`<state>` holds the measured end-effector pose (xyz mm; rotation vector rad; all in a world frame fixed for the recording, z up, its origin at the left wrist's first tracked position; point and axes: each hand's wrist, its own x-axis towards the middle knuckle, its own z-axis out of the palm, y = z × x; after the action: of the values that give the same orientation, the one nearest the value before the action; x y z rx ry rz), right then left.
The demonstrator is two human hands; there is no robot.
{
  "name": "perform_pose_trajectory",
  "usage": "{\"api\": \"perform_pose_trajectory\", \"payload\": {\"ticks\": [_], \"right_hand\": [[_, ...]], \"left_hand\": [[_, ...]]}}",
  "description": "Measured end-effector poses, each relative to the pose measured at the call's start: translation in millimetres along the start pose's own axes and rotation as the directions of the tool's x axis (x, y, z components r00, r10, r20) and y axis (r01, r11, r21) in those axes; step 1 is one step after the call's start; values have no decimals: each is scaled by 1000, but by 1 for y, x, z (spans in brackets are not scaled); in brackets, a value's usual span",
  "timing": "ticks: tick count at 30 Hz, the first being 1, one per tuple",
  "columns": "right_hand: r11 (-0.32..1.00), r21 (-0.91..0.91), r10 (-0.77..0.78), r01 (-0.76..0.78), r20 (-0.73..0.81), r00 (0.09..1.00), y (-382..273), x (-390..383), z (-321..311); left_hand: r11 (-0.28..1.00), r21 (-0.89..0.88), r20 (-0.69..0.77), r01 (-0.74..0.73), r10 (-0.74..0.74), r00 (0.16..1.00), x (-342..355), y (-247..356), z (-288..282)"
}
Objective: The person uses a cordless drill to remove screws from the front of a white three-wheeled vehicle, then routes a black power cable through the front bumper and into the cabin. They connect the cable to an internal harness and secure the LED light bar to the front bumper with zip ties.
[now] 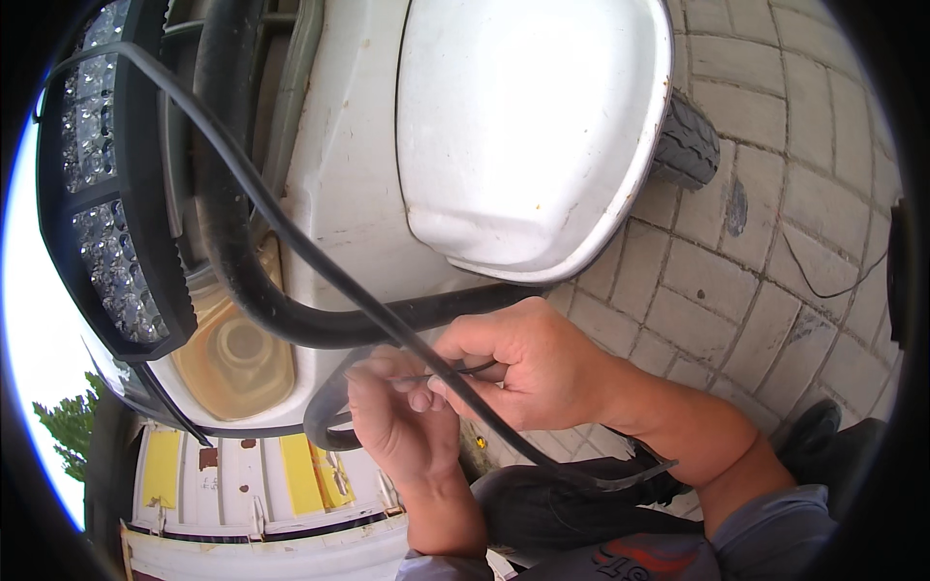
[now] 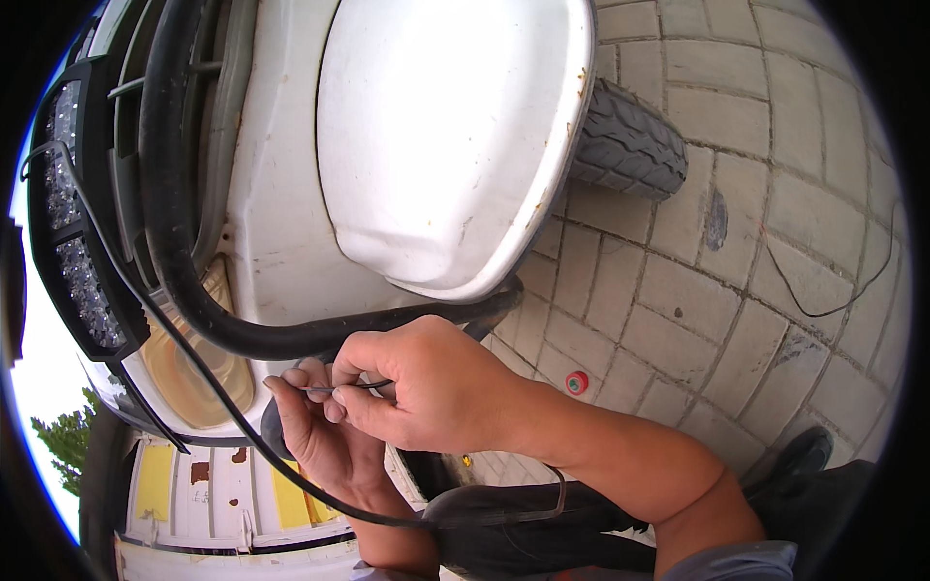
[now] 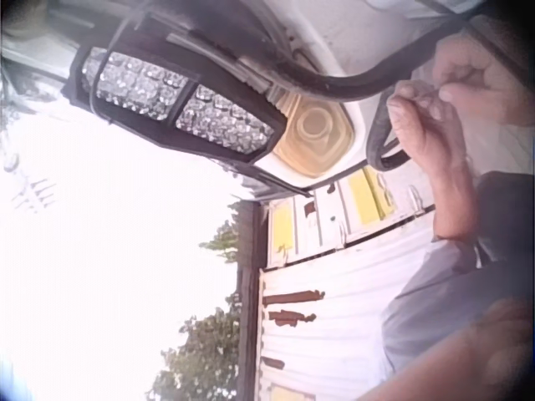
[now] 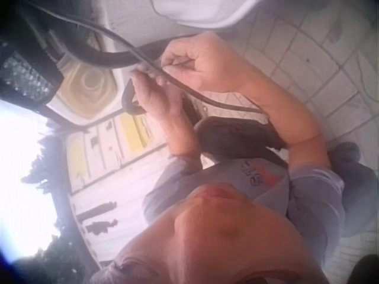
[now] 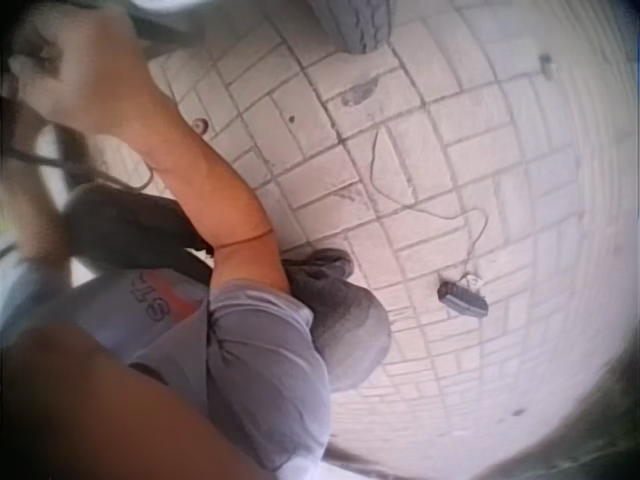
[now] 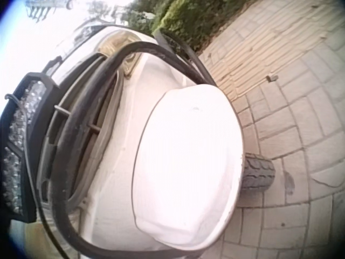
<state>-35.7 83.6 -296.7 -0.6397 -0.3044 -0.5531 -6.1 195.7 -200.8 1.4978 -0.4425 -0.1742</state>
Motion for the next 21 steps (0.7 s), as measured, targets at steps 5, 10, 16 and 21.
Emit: {"api": "perform_pose_trajectory", "payload": {"ticks": [5, 10, 16, 21], "right_hand": [[992, -101, 77, -74, 27, 997, -6, 1, 0], [991, 86, 109, -105, -40, 993, -3, -4, -1], [967, -135, 219, -217, 3, 976, -4, -13, 6], [985, -74, 158, -157, 20, 987, -8, -16, 22]], "left_hand": [[986, -124, -53, 109, -116, 992, 5, 3, -12], [980, 197, 4, -29, 28, 1000, -3, 4, 0], [981, 174, 15, -81, 80, 997, -16, 10, -8], [955, 251, 62, -159, 148, 987, -25, 11, -21]]}}
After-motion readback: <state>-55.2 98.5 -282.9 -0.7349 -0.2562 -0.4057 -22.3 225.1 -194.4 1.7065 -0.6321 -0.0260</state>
